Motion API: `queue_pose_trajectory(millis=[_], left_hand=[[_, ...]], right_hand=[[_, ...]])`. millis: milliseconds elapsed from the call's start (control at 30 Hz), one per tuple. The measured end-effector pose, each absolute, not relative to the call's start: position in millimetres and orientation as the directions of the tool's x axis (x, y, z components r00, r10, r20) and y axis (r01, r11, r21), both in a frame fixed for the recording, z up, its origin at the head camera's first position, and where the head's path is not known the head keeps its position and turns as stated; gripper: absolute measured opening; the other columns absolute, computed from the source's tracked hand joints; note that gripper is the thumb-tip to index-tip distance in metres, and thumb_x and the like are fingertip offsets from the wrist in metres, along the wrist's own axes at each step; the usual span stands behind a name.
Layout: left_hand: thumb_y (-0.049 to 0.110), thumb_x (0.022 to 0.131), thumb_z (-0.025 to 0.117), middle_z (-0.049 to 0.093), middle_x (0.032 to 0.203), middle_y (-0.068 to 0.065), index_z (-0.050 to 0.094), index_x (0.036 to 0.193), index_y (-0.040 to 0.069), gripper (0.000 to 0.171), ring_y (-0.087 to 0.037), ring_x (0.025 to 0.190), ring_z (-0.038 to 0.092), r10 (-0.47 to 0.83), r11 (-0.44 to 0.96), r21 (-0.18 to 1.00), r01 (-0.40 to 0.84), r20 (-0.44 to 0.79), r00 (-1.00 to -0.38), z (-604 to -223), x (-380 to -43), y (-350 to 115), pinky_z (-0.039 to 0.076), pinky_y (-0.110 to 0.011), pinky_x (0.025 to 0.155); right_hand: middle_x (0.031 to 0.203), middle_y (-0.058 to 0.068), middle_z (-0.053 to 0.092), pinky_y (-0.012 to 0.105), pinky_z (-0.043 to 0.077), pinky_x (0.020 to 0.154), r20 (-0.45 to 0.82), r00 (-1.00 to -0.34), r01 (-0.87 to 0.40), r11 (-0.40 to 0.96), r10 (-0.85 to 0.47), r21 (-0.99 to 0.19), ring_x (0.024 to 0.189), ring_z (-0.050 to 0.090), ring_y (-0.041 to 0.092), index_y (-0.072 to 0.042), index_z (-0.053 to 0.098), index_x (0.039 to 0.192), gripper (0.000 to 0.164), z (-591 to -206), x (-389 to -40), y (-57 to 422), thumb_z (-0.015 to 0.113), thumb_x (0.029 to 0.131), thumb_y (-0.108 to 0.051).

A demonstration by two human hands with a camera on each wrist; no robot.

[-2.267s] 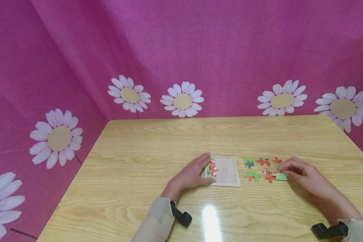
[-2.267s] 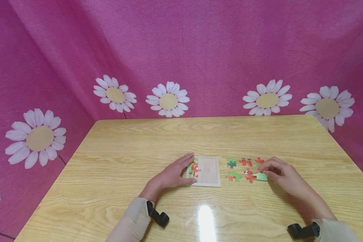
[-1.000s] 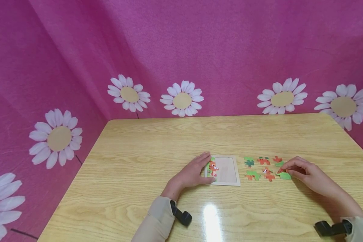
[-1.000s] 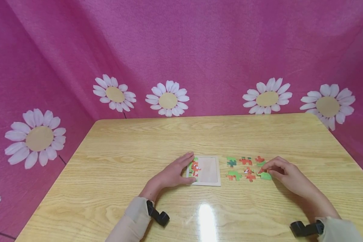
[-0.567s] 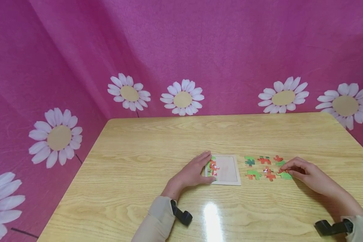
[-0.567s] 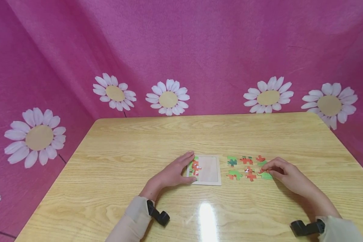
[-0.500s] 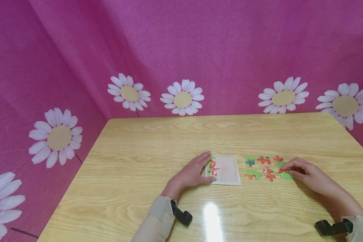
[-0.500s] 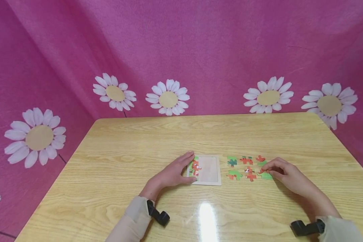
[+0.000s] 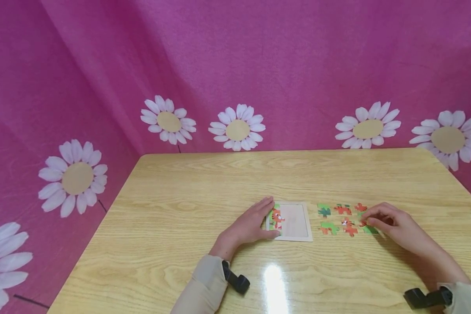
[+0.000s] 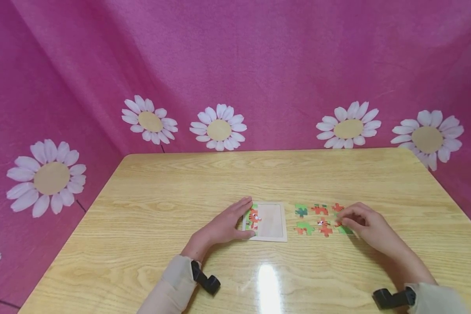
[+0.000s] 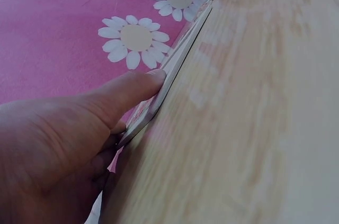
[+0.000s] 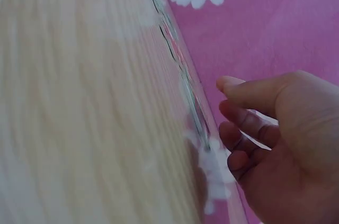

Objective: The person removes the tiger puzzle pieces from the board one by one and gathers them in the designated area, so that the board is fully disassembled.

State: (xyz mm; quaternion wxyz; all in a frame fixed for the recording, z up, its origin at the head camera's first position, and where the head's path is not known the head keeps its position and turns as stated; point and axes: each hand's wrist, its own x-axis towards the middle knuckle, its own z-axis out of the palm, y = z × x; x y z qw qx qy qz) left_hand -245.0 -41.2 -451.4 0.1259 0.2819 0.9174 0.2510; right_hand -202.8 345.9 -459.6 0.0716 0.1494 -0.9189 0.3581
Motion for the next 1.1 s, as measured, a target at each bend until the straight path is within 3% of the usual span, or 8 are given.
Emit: queue_pose_trajectory(millis=[433, 533, 733, 900, 1100], left_hand=[[0.048, 0.086, 0.071, 0.018, 0.166, 0.004, 0.025, 0.156, 0.015, 0.091, -0.015, 0.154, 0.015, 0.544, 0.745, 0.514, 0.426, -0.098, -0.834, -453, -245, -42, 0.019, -0.036, 0.127], [0.049, 0.085, 0.071, 0.018, 0.166, 0.003, 0.025, 0.156, 0.014, 0.092, -0.015, 0.154, 0.014, 0.531, 0.758, 0.500, 0.419, -0.099, -0.842, -454, -245, -42, 0.018, -0.036, 0.127], [0.051, 0.084, 0.072, 0.020, 0.165, 0.002, 0.026, 0.156, 0.014, 0.094, -0.017, 0.154, 0.016, 0.497, 0.770, 0.508, 0.386, -0.098, -0.862, -455, -243, -42, 0.022, -0.038, 0.126], [0.053, 0.083, 0.072, 0.023, 0.164, 0.002, 0.028, 0.155, 0.014, 0.093, -0.018, 0.153, 0.019, 0.482, 0.780, 0.492, 0.386, -0.080, -0.873, -456, -243, -41, 0.024, -0.039, 0.125], [0.054, 0.080, 0.074, 0.028, 0.163, 0.002, 0.033, 0.153, 0.014, 0.093, -0.020, 0.152, 0.025, 0.468, 0.777, 0.497, 0.388, -0.042, -0.883, -458, -242, -41, 0.029, -0.041, 0.123]], right_hand=[[0.090, 0.001, 0.061, 0.017, 0.043, 0.057, 0.318, -0.882, -0.469, 0.596, -0.347, -0.651, 0.071, 0.048, -0.001, -0.013, 0.069, 0.096, 0.011, -459, -211, 287, 0.064, 0.092, -0.004], [0.091, 0.002, 0.061, 0.018, 0.044, 0.054, 0.302, -0.881, -0.468, 0.576, -0.365, -0.670, 0.067, 0.048, 0.000, -0.013, 0.070, 0.097, 0.012, -459, -213, 278, 0.064, 0.092, -0.004], [0.092, -0.001, 0.063, 0.016, 0.044, 0.061, 0.293, -0.876, -0.473, 0.566, -0.383, -0.676, 0.076, 0.048, -0.002, -0.014, 0.070, 0.098, 0.012, -456, -217, 263, 0.064, 0.092, -0.005], [0.089, -0.002, 0.062, 0.017, 0.044, 0.058, 0.302, -0.868, -0.487, 0.554, -0.395, -0.675, 0.072, 0.048, -0.002, -0.012, 0.070, 0.096, 0.009, -456, -222, 250, 0.065, 0.091, -0.006], [0.093, 0.000, 0.063, 0.017, 0.047, 0.060, 0.228, -0.898, -0.420, 0.577, -0.377, -0.700, 0.075, 0.050, -0.001, -0.012, 0.070, 0.098, 0.007, -454, -227, 235, 0.065, 0.093, -0.011]])
